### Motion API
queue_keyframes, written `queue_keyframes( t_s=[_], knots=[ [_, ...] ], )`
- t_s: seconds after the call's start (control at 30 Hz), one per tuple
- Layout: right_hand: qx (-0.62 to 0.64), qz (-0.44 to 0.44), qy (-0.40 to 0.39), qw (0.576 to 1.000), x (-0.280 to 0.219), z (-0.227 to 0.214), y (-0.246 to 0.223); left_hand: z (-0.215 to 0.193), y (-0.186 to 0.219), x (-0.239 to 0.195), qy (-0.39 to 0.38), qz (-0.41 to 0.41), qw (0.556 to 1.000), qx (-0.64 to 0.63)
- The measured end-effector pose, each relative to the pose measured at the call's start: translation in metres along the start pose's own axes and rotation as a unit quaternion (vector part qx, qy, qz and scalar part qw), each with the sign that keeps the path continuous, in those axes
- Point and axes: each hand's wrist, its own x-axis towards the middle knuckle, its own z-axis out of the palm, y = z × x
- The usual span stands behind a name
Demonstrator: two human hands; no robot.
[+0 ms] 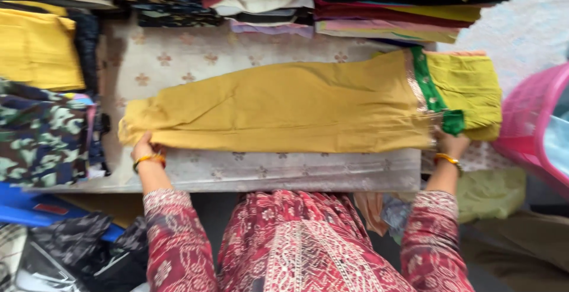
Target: Fold various pieces of clothing on a table and stack them neatly.
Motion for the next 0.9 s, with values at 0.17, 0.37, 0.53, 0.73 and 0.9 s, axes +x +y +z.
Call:
queue_keyframes(
  t_s=[0.17,0.37,0.53,0.73,0.9],
  knots=[
    [-0.081,-0.167,0.017,0.982,0.027,-0.01,-0.131,0.12,0.116,-0.076,-0.015,0.093,0.995,0.019],
    [-0.019,-0.286,0.094,0.953,0.029,-0.044,-0.226,0.164,0.22,-0.113,-0.186,0.252,0.941,-0.129],
    [0.065,-0.297,0.025,0.952,-0.034,-0.066,-0.199,0.115,0.198,-0.043,-0.232,0.363,0.896,-0.11],
    [-0.053,-0.113,-0.014,0.992,-0.074,-0.043,-0.054,0.025,0.087,-0.035,-0.133,0.251,0.959,0.0],
    [-0.275,-0.036,0.074,0.958,-0.096,-0.016,0.012,-0.017,0.006,-0.009,0.02,0.195,0.973,0.119]
  ],
)
